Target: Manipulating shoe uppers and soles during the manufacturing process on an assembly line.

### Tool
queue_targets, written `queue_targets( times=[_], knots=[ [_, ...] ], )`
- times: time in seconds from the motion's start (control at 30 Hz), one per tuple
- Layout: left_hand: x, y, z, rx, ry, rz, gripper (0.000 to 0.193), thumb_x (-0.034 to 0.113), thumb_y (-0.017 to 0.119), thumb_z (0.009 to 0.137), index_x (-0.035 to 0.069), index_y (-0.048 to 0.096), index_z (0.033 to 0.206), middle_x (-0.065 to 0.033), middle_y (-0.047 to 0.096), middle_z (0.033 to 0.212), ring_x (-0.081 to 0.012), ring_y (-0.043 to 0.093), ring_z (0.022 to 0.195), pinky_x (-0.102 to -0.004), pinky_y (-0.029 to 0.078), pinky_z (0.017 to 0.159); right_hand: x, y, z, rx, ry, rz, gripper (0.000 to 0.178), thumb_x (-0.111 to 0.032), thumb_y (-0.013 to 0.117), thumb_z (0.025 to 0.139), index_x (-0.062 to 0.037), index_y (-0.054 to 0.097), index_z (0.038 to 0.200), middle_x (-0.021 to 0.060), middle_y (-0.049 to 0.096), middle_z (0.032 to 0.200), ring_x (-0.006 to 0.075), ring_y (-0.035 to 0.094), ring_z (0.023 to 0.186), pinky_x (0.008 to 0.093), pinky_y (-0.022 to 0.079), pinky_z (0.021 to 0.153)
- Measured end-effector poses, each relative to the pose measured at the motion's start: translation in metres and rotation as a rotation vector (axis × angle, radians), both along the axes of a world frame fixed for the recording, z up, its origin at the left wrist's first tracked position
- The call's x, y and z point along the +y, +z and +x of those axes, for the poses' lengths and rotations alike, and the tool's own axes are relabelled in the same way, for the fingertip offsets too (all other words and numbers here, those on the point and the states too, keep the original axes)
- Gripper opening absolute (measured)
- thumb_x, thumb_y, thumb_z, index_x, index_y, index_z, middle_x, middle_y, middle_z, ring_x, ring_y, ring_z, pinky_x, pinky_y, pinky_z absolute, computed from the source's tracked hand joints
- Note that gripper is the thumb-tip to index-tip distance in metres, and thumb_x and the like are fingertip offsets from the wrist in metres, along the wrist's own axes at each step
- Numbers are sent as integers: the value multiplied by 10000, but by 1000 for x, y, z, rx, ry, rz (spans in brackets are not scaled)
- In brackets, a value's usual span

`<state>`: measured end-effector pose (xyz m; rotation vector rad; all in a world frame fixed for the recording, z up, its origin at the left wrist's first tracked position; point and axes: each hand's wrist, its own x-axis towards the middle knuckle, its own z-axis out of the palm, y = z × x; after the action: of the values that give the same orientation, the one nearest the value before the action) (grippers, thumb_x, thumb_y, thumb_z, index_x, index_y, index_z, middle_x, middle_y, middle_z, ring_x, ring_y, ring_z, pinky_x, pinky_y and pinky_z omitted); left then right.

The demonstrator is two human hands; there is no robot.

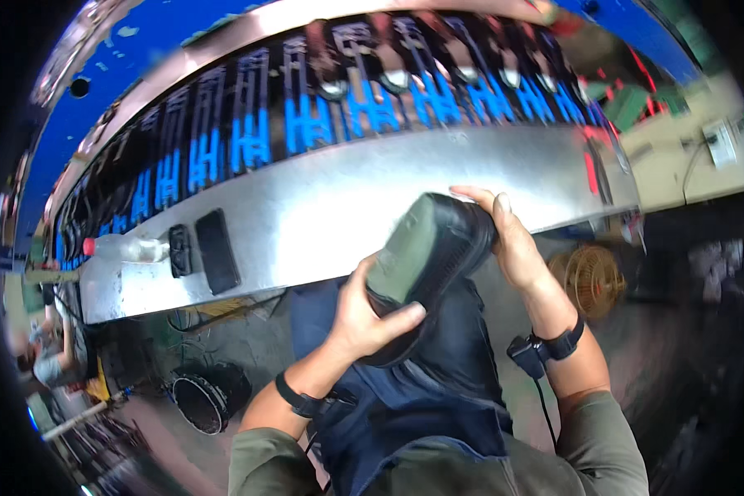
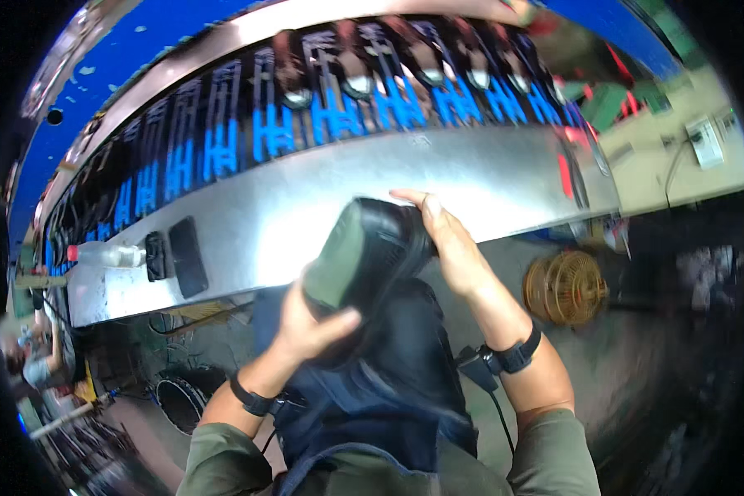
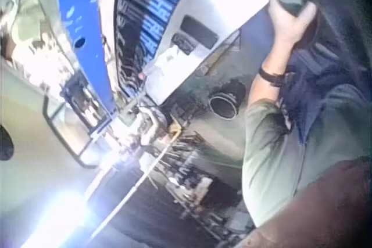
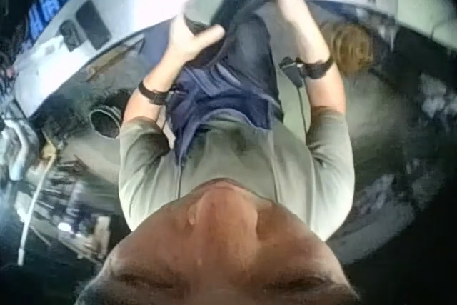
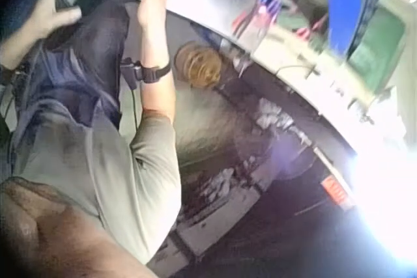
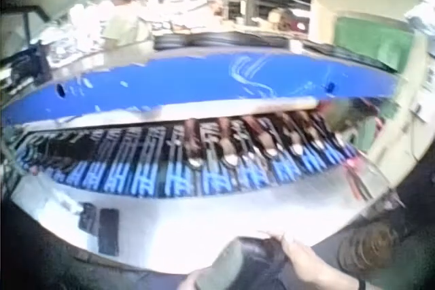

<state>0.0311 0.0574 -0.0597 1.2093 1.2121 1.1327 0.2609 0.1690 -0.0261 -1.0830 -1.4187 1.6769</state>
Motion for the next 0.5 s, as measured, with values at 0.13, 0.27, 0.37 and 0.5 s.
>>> queue_targets(
  times=[0.13,0.27,0.37,0.5],
  knots=[
    [120,14,-125,-82,464,-108,698,314,859,801,-34,511,1295,-114,638,1109,-189,628,961,-341,533,846,150,-53,-112,-374,139,216,697,-455,597,998,-26,403,1512,207,501,1440,291,599,1211,389,527,947],
    [233,3,-269,395,818,-100,631,317,878,788,-35,561,1204,-141,660,1070,-215,630,939,-344,503,868,240,-120,-233,-856,-211,797,812,-465,720,872,-19,420,1480,238,430,1495,402,492,1325,500,395,1116],
    [243,-76,-400,1390,522,158,676,327,812,824,1,535,1348,-213,664,1198,-400,626,1122,-434,480,987,290,-122,-298,-846,183,733,688,-499,705,865,-85,557,1394,187,544,1418,395,520,1297,512,411,1100],
    [259,-84,-365,1293,333,-43,678,333,782,835,7,525,1372,-272,541,1373,-441,502,1291,-484,416,1086,321,-147,-251,-964,233,673,542,-455,657,885,-117,638,1308,169,617,1345,389,566,1245,484,453,1059]
  ],
)
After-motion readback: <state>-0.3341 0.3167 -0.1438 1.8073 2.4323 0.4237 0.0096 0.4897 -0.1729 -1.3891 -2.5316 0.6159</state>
